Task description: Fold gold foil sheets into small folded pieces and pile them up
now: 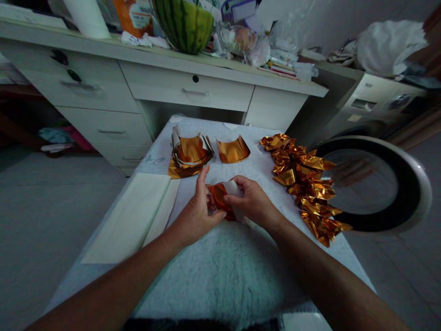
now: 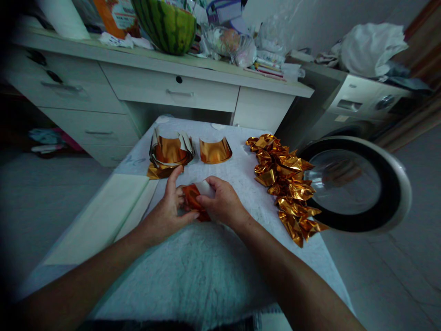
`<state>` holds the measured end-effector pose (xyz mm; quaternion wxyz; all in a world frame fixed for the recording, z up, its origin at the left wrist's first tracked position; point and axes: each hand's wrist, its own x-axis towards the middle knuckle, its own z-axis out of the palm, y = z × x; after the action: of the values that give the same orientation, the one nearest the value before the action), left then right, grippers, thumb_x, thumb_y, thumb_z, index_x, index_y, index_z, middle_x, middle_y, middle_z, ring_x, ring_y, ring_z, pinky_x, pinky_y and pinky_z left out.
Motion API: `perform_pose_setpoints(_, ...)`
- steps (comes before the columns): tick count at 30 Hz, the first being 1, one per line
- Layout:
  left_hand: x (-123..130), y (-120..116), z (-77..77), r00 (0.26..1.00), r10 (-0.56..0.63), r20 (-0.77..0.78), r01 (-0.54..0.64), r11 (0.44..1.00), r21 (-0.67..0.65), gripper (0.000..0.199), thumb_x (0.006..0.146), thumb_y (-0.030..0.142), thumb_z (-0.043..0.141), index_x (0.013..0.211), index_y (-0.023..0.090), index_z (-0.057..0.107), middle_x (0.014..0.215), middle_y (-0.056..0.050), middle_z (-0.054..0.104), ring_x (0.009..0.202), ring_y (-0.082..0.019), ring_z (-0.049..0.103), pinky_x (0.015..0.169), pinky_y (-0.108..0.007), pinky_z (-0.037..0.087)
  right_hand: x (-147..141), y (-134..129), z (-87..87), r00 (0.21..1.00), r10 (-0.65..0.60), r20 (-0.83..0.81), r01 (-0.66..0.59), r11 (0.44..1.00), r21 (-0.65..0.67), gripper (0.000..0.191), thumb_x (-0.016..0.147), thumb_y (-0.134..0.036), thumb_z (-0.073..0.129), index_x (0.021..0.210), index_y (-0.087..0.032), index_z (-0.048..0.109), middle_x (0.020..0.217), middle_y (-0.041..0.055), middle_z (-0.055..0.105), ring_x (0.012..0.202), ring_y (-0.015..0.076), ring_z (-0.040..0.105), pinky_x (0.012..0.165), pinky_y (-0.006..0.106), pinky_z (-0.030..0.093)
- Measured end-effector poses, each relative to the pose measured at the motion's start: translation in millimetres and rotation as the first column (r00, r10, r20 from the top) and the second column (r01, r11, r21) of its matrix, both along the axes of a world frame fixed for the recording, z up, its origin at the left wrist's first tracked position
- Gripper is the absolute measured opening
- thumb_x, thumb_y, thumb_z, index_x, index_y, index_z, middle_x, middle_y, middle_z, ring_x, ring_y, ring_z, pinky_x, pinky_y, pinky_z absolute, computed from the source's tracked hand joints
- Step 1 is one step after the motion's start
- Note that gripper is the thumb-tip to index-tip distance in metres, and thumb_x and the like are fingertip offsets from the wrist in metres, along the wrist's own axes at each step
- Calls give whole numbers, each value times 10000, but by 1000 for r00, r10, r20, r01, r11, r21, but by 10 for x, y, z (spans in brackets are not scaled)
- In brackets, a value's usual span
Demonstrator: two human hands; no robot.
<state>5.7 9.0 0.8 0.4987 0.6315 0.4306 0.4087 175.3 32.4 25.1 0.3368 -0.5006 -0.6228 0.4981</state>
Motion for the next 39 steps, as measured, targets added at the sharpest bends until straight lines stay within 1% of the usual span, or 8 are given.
perform_pose_setpoints(7, -18, 27, -9, 995, -15, 103, 30, 990, -139, 962, 788, 162, 639, 1504, 307, 14, 898, 17, 613, 775, -154, 677, 710, -312, 555, 0, 41, -182, 938, -193, -289, 164, 979, -122, 481, 639, -338, 789, 992, -224, 482, 785, -41, 613, 644, 131, 560, 579, 250, 448)
perform_pose_setpoints(13, -22, 31, -19, 993, -46, 107, 65, 981, -181, 813, 820, 181, 611, 1488, 280, 157, 942, -15, 652, 808, -170, 684, 701, -308, 547, 79, 47, -150, 916, -162, -368, 88, 974, -211, 652, 599, -339, 853, 1119, -235, 474, 773, -54, 622, 610, 119, 581, 567, 233, 439)
perform_pose_setpoints(17, -26, 16, -55, 995, -99, 32, 103, 986, -134, 805, 823, 161, 606, 1489, 299, 176, 854, 20, 627, 770, -169, 676, 654, -281, 531, 99, 82, -130, 929, -106, -356, 23, 973, -229, 547, 639, -365, 831, 1087, -195, 568, 869, -1, 660, 694, 130, 621, 647, 257, 466)
perform_pose_setpoints(19, -26, 7, -66, 993, -116, -31, 112, 988, -102, 806, 816, 159, 611, 1487, 301, 187, 850, 24, 618, 743, -160, 665, 648, -280, 528, 111, 102, -144, 946, -67, -318, 2, 980, -201, 447, 673, -369, 801, 1032, -176, 619, 827, 4, 663, 685, 128, 608, 641, 255, 457)
perform_pose_setpoints(23, -20, -7, -75, 988, -76, -132, 69, 996, -55, 733, 774, 166, 644, 1405, 294, 294, 1081, -32, 618, 678, -119, 641, 623, -273, 521, 141, 143, -202, 976, 13, -219, -40, 992, -118, 284, 701, -313, 747, 937, -178, 664, 776, -7, 657, 687, 128, 597, 655, 258, 460)
perform_pose_setpoints(28, -38, -22, -92, 932, 22, -363, 19, 994, 109, 294, 816, 181, 619, 1064, 234, 470, 1001, 0, 612, 686, -129, 615, 625, -277, 495, 114, 158, -252, 996, 31, 86, -37, 997, 72, 97, 783, -222, 630, 859, -180, 672, 728, -10, 637, 682, 129, 574, 660, 257, 455)
perform_pose_setpoints(33, -52, -44, -76, 786, 110, -609, 148, 922, 357, 69, 867, 184, 602, 924, 214, 578, 952, -18, 569, 914, -205, 585, 816, -368, 498, 60, 131, -251, 923, -34, 384, -92, 948, 306, 184, 793, -119, 607, 943, -178, 695, 865, 30, 676, 801, 158, 592, 793, 307, 454)
perform_pose_setpoints(39, -20, -49, -66, 698, 123, -705, 281, 859, 427, 90, 907, 159, 577, 954, 183, 649, 952, -50, 617, 906, -223, 559, 826, -387, 500, 48, 145, -271, 864, 3, 504, -208, 913, 351, 306, 792, -41, 564, 1049, -154, 687, 954, 66, 681, 907, 188, 584, 890, 342, 429)
